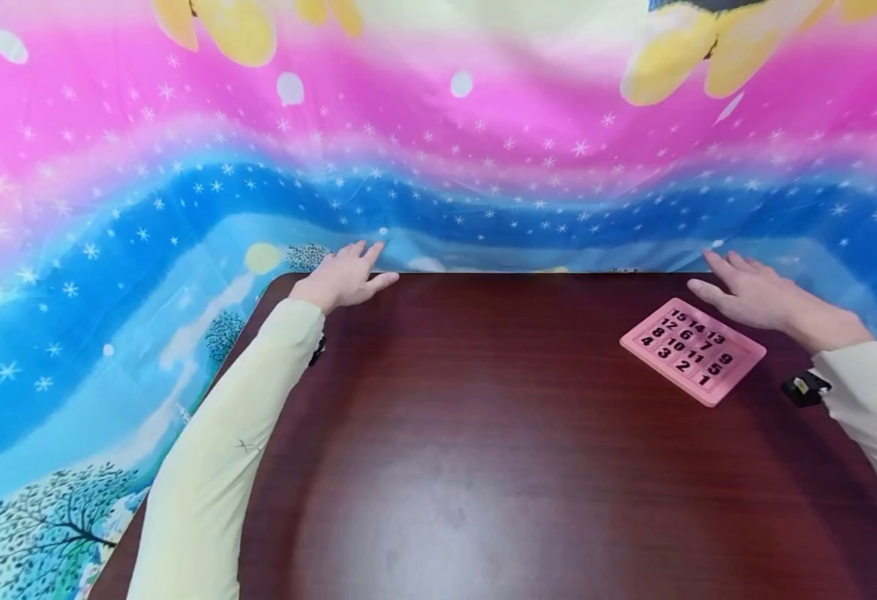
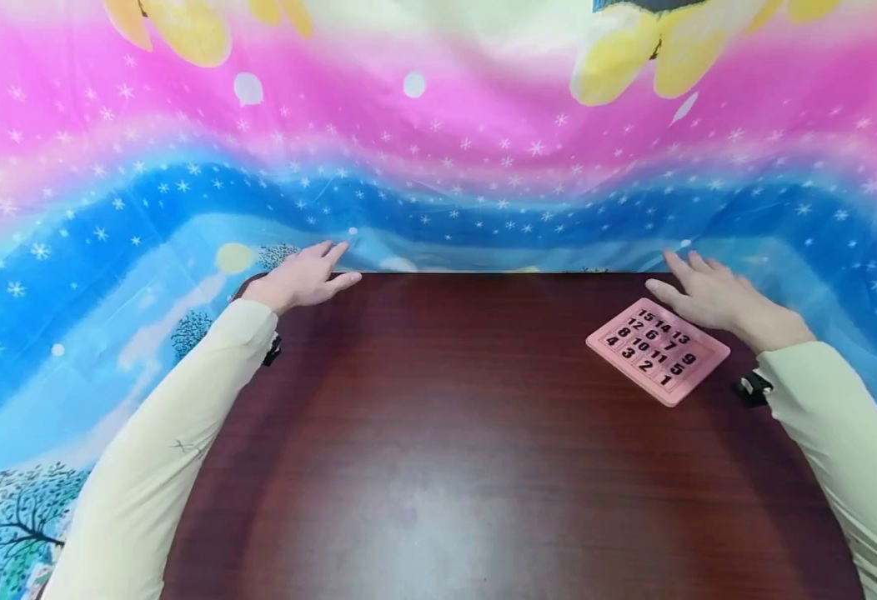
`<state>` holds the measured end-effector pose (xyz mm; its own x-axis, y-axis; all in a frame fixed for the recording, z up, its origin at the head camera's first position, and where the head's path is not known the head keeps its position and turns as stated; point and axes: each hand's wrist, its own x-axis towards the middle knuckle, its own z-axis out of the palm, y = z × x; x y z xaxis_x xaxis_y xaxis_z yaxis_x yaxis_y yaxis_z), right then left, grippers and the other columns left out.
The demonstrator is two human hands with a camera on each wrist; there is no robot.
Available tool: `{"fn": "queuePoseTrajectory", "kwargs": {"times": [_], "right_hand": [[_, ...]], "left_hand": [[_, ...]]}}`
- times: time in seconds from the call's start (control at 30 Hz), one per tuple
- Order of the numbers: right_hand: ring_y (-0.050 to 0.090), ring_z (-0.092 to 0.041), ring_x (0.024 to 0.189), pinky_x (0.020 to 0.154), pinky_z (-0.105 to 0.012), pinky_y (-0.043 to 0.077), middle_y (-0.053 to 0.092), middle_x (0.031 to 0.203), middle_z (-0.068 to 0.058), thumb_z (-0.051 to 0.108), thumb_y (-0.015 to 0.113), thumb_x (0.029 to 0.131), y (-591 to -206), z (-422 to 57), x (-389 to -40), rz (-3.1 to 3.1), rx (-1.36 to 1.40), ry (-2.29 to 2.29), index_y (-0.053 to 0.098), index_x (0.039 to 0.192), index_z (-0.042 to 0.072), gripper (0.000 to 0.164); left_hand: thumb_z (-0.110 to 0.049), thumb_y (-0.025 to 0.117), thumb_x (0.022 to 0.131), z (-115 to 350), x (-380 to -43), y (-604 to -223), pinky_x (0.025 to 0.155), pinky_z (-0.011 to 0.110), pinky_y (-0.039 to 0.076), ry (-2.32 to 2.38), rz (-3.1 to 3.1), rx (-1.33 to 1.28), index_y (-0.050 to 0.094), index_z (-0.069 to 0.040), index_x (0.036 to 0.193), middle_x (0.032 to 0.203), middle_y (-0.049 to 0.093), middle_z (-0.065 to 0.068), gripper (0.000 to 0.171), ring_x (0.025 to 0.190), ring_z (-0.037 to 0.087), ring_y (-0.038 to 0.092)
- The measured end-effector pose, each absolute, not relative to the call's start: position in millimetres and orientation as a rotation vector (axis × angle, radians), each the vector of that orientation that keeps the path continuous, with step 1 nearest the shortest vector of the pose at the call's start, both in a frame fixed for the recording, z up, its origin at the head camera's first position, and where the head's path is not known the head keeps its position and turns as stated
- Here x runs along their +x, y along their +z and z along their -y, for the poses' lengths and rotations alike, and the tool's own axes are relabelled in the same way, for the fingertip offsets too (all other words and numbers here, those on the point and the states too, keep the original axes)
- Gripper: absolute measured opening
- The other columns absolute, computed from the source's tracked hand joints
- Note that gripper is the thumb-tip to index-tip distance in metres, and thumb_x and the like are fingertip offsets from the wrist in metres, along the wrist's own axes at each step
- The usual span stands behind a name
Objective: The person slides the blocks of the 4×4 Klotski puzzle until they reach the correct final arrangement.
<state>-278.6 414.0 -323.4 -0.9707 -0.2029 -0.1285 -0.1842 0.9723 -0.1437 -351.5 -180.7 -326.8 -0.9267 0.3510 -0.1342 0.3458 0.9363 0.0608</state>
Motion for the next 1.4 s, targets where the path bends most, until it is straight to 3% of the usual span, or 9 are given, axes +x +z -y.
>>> {"fn": "queuePoseTrajectory", "kwargs": {"times": [0.2,0.47,0.77,1.0,1.07,1.13,1.23,1.3,1.4], "right_hand": [[0.007,-0.064,0.138,0.109,-0.076,0.011,0.003,0.151,-0.046,0.047,0.034,0.104,-337.8,-430.2,-273.5,-3.0,-0.343,-0.336,-0.004,0.154,-0.005,0.082],[0.015,-0.069,0.131,0.104,-0.078,0.016,0.004,0.151,-0.045,0.05,0.035,0.103,-360.6,-446.6,-260.2,-2.97,-0.261,-0.38,-0.008,0.153,-0.004,0.085],[0.004,-0.064,0.138,0.104,-0.078,0.016,0.003,0.149,-0.047,0.05,0.036,0.103,-384.5,-457.0,-246.5,-2.934,-0.189,-0.427,-0.003,0.152,-0.01,0.087],[0.014,-0.072,0.128,0.101,-0.078,0.023,0.007,0.142,-0.054,0.052,0.039,0.101,-407.3,-463.0,-239.7,-2.872,-0.109,-0.408,0.0,0.149,-0.014,0.091],[0.02,-0.074,0.123,0.098,-0.079,0.026,0.013,0.139,-0.056,0.052,0.041,0.1,-415.3,-463.9,-240.9,-2.88,-0.112,-0.382,0.005,0.147,-0.018,0.092],[0.028,-0.073,0.117,0.093,-0.077,0.031,0.029,0.133,-0.055,0.051,0.048,0.098,-425.0,-464.4,-242.6,-2.917,-0.117,-0.363,0.022,0.145,-0.016,0.086],[0.033,-0.07,0.109,0.09,-0.074,0.03,0.042,0.115,-0.052,0.051,0.054,0.094,-435.5,-463.9,-245.3,-2.933,-0.156,-0.371,0.038,0.129,-0.018,0.079],[0.031,-0.068,0.109,0.091,-0.073,0.029,0.042,0.115,-0.051,0.053,0.057,0.091,-436.5,-460.9,-245.7,-2.909,-0.159,-0.395,0.039,0.125,-0.019,0.081],[0.024,-0.07,0.112,0.094,-0.076,0.025,0.031,0.121,-0.055,0.055,0.054,0.092,-429.8,-453.9,-245.3,-2.84,-0.145,-0.403,0.029,0.135,-0.025,0.094]], "left_hand": [[-0.063,0.033,0.099,157.5,-353.2,-333.3,0.118,0.057,0.029,0.171,-3.004,0.653,0.015,-0.016,0.159,0.161,0.025,0.018,0.078,0.146,0.04,0.029],[-0.058,0.038,0.1,120.6,-351.8,-350.2,0.118,0.049,0.034,0.354,-3.024,0.766,0.025,-0.016,0.156,0.155,0.037,0.015,0.071,0.143,0.032,0.038],[-0.057,0.039,0.1,87.2,-344.2,-369.0,0.118,0.046,0.035,0.515,-2.984,0.819,0.028,-0.019,0.155,0.154,0.04,0.012,0.068,0.143,0.027,0.038],[-0.056,0.041,0.1,62.1,-336.0,-375.1,0.119,0.043,0.034,0.602,-2.959,0.831,0.029,-0.019,0.155,0.156,0.038,0.007,0.067,0.145,0.023,0.037],[-0.055,0.041,0.1,56.4,-333.8,-377.4,0.12,0.042,0.032,0.628,-2.942,0.821,0.028,-0.02,0.155,0.158,0.036,0.004,0.067,0.146,0.022,0.036],[-0.055,0.042,0.1,51.1,-331.5,-379.7,0.121,0.042,0.031,0.661,-2.922,0.823,0.027,-0.022,0.156,0.159,0.035,0.003,0.067,0.146,0.022,0.035],[-0.056,0.041,0.1,45.4,-328.1,-382.8,0.122,0.04,0.029,0.685,-2.894,0.834,0.026,-0.024,0.156,0.159,0.034,0.0,0.067,0.147,0.02,0.032],[-0.056,0.041,0.1,43.5,-326.1,-384.4,0.122,0.039,0.029,0.691,-2.891,0.832,0.027,-0.024,0.156,0.159,0.034,-0.002,0.066,0.147,0.018,0.032],[-0.056,0.042,0.1,41.6,-324.3,-387.2,0.121,0.037,0.03,0.68,-2.906,0.823,0.028,-0.025,0.155,0.158,0.036,-0.003,0.065,0.146,0.017,0.034]]}}
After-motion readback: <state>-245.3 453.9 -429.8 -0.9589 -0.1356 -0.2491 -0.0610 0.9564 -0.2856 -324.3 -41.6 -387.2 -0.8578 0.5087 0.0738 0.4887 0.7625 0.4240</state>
